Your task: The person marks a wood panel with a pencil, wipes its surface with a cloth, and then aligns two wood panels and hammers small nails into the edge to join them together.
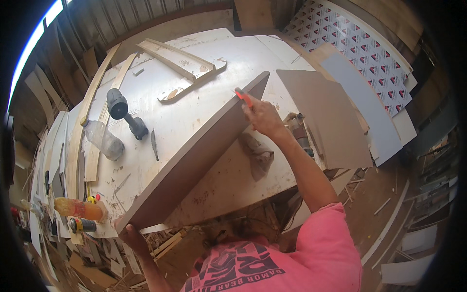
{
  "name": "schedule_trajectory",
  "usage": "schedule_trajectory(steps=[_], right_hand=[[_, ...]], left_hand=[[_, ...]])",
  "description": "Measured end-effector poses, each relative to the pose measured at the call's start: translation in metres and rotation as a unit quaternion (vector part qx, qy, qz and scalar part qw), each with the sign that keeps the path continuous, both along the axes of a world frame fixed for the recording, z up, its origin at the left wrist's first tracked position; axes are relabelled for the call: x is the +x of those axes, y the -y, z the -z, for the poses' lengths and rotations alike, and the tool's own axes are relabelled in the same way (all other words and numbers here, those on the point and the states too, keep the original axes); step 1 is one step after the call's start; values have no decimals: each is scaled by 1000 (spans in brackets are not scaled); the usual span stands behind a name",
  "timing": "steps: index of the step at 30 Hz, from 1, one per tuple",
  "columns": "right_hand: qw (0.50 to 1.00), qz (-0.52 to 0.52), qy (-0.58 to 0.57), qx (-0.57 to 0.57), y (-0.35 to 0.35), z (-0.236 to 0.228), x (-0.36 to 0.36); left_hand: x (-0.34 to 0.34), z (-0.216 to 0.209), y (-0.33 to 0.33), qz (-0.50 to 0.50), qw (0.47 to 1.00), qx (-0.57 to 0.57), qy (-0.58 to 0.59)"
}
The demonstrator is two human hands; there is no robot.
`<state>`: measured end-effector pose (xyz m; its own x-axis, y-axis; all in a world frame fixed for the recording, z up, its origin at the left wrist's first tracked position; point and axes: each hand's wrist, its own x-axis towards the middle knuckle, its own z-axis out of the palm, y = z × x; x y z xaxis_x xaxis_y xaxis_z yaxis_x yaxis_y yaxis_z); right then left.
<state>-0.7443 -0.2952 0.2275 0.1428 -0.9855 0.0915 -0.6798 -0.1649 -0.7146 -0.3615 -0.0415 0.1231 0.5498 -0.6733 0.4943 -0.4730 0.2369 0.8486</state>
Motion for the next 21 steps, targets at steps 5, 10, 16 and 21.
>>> schedule_trajectory(steps=[5,10,16,21], right_hand=[[967,-141,-13,-212,-46,33,58],[1000,-20,8,20,-41,-6,43],[985,-92,-53,-135,-90,21,104],[970,-160,-55,-175,-135,24,148]], left_hand=[[-3,-5,1,3,1000,2,-22],[-2,-4,-1,10,1000,1,-12],[5,-6,8,48,999,-19,1],[4,-10,6,97,993,-55,-23]])
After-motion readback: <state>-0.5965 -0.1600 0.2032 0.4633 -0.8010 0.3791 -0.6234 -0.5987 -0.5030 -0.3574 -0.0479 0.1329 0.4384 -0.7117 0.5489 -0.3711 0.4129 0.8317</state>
